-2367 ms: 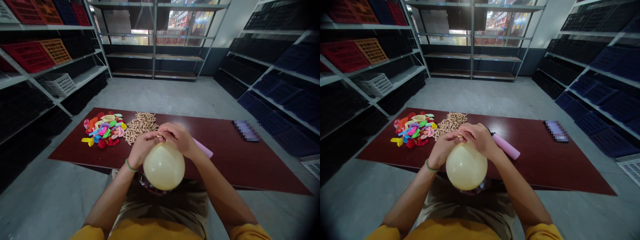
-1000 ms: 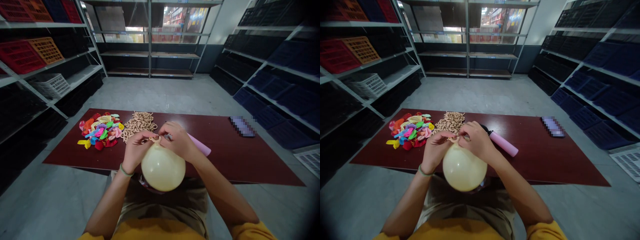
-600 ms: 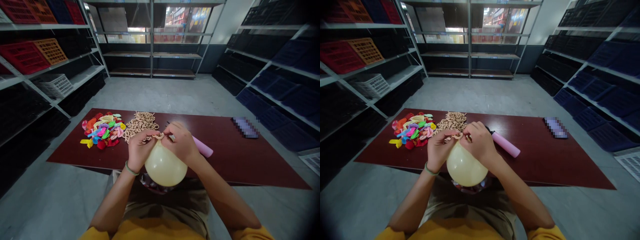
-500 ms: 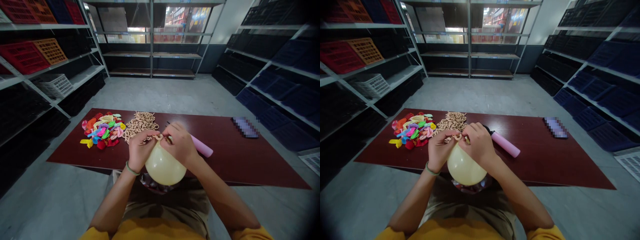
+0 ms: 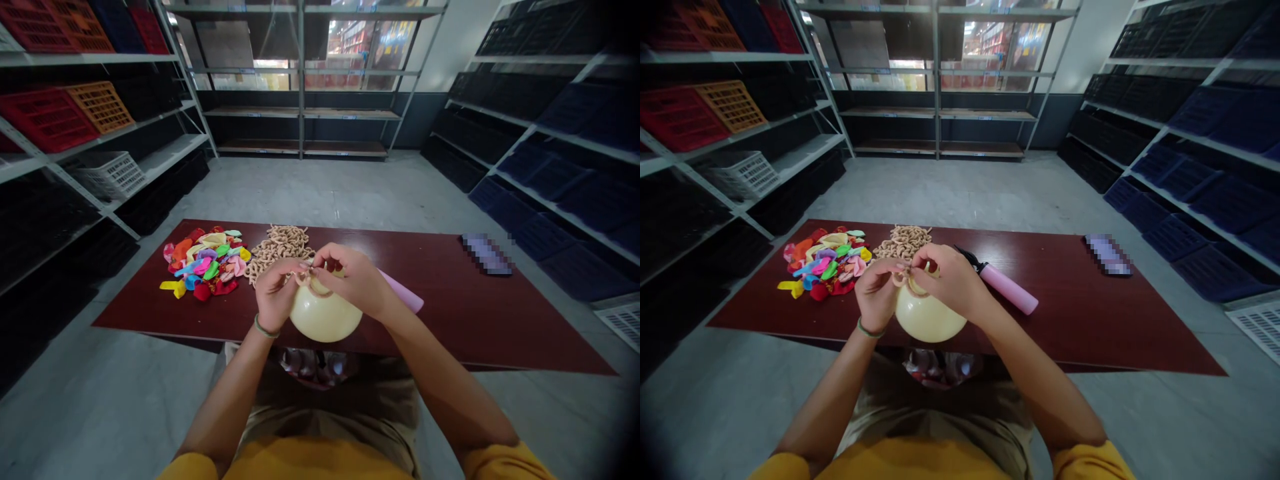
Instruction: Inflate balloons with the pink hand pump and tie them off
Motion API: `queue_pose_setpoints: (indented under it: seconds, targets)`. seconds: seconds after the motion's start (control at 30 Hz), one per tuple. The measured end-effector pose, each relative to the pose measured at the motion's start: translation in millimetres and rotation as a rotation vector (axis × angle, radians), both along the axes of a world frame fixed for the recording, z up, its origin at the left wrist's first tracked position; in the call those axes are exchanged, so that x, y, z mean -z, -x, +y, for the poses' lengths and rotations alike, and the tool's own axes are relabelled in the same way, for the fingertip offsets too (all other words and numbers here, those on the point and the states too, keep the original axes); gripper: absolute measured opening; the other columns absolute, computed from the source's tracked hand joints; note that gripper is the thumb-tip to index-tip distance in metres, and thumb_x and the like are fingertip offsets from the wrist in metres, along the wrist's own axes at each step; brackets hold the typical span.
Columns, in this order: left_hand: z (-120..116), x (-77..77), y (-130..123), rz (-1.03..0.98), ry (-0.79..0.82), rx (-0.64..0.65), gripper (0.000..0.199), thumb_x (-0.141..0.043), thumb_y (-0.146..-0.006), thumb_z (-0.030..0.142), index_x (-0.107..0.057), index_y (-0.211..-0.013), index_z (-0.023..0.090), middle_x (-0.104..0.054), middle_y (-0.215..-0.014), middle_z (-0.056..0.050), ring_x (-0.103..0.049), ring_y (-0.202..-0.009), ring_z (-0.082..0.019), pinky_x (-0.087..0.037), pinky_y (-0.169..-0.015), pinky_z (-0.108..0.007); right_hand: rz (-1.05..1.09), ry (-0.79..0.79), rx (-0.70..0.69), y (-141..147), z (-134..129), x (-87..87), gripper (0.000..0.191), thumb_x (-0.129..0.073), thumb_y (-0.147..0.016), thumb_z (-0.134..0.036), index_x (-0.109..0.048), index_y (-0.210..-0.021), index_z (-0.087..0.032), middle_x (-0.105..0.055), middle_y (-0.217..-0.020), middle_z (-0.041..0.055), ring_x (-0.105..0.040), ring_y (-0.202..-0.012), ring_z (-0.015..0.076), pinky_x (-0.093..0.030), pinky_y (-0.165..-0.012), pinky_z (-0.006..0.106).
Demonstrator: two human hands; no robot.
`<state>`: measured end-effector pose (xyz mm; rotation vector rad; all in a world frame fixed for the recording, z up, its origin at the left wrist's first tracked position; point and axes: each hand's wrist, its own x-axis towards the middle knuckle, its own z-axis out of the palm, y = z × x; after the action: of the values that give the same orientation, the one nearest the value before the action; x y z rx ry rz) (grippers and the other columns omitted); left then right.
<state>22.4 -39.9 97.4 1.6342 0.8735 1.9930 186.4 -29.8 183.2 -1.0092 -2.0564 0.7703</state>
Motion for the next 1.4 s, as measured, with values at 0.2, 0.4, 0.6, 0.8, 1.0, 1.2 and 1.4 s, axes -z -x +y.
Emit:
queue_pose_setpoints:
  seconds: [0.2,0.4,0.6,0.8,1.0,1.2,1.4]
  targets:
    - [9,-4.2,6,0.077,-0.017,-0.051,0.010,-0.074,-0.080,0.016,-0.074,-0.086,0.024,-0.068,-0.096,-0.005,-0.064,-0.093,-0.018,-0.052,-0.083,-0.033,-0.006,0.030,-0.088,2,11,3.5,0.008,-0.063,-0.085,-0.027,-0.070,-0.088,-0.023,-0.069,-0.087,-0.0009,-0.059,-0.075,0.0130,-0.044,-0.066,0.028]
    - [17,2.4,8,0.028,0.057,0.064,0.013,-0.073,-0.080,0.014,-0.075,-0.087,0.024,-0.071,-0.086,-0.003,-0.064,-0.085,-0.016,-0.051,-0.079,-0.029,-0.028,-0.042,-0.035,0,20,14.3,0.013,-0.064,-0.087,-0.032,-0.068,-0.080,-0.022,-0.065,-0.077,-0.0009,-0.057,-0.075,0.0146,-0.042,-0.068,0.029]
    - [19,7.1,8,-0.126,0.302,0.100,0.011,-0.079,-0.074,0.022,-0.076,-0.084,0.021,-0.073,-0.083,-0.004,-0.067,-0.074,-0.014,-0.053,-0.068,-0.025,-0.080,-0.198,-0.005,-2,21,23.1,0.007,-0.058,-0.085,-0.018,-0.062,-0.081,-0.020,-0.063,-0.081,0.0005,-0.055,-0.081,0.0165,-0.041,-0.073,0.030]
    - [13,-4.3,4,-0.246,0.443,0.125,0.018,-0.083,-0.069,0.029,-0.075,-0.081,0.019,-0.074,-0.078,-0.004,-0.066,-0.066,-0.013,-0.053,-0.059,-0.023,-0.130,-0.329,-0.069,-6,20,22.3,0.010,-0.053,-0.085,-0.014,-0.058,-0.079,-0.020,-0.060,-0.079,0.0007,-0.052,-0.078,0.0159,-0.040,-0.073,0.030]
    - [11,-10.4,3,-0.265,0.476,0.162,0.017,-0.082,-0.069,0.027,-0.075,-0.082,0.020,-0.074,-0.081,-0.004,-0.067,-0.069,-0.013,-0.053,-0.061,-0.024,-0.162,-0.258,-0.083,-14,19,13.3,0.008,-0.055,-0.083,-0.016,-0.056,-0.077,-0.021,-0.057,-0.078,-0.0004,-0.051,-0.075,0.0149,-0.039,-0.069,0.027]
    - [5,-13.7,11,-0.250,0.449,0.154,0.015,-0.082,-0.070,0.025,-0.075,-0.083,0.020,-0.074,-0.082,-0.004,-0.067,-0.072,-0.013,-0.054,-0.064,-0.023,-0.205,-0.134,-0.108,-19,15,-1.5,0.008,-0.057,-0.080,-0.014,-0.056,-0.075,-0.020,-0.057,-0.080,-0.0020,-0.050,-0.070,0.0112,-0.036,-0.062,0.024]
    - [1,-14.1,15,-0.219,0.409,0.096,0.013,-0.081,-0.071,0.025,-0.075,-0.082,0.021,-0.074,-0.084,-0.004,-0.067,-0.074,-0.014,-0.055,-0.065,-0.025,-0.233,-0.138,-0.119,-22,11,-11.0,0.008,-0.056,-0.081,-0.015,-0.055,-0.075,-0.020,-0.056,-0.080,-0.0008,-0.050,-0.070,0.0121,-0.037,-0.062,0.025]
